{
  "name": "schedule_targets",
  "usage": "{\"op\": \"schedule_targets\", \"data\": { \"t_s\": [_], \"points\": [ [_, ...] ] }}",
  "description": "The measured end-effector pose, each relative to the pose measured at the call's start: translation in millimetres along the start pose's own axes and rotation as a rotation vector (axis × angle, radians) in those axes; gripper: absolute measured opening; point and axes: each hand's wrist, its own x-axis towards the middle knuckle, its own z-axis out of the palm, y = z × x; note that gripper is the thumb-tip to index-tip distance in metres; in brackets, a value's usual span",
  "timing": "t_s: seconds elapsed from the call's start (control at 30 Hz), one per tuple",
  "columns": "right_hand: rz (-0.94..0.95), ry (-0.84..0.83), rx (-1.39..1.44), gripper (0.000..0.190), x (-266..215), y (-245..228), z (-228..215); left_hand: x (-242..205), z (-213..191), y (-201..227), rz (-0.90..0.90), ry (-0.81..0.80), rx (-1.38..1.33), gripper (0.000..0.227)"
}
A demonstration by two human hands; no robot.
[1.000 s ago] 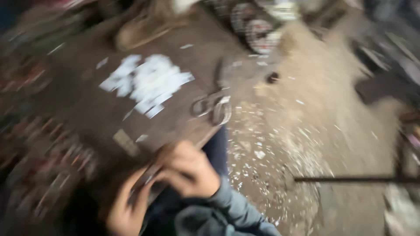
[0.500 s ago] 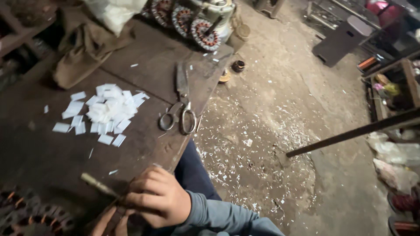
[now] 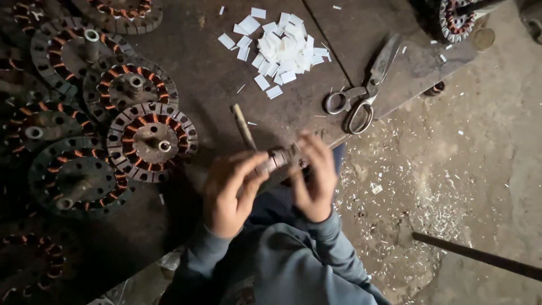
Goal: The person cuts small white rectangular pieces using shears and inserts them into the slots of circular motor stator components on a workbench. The person repeatedly picks up pieces, cuts them, and places them into the stator slots, handling multiple stators throughout the clip.
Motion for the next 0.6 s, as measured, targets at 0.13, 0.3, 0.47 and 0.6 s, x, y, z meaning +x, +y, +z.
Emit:
{"op": "schedule_targets", "data": {
  "t_s": [0.13,0.3,0.47,0.6],
  "points": [
    [0.077,0.169,-0.427,0.031,16.4,42.4,-30.9,25.6,1.7,3.4,-0.174,0.085,0.049,0.026],
    [0.272,0.126,-0.163,0.026,38.3,98.3,-51.4,39.9,5.6,1.2,-0.153,0.156,0.280,0.030],
    [0.106,0.162,-0.496,0.035,38.5,102.4,-49.6,17.2,62.6,23.2,0.029,0.098,0.133,0.035],
    [-0.060,0.251,-0.859,0.044,28.9,105.6,-60.9,50.6,129.7,3.8,-0.046,-0.119,0.391,0.062]
  ]
}}
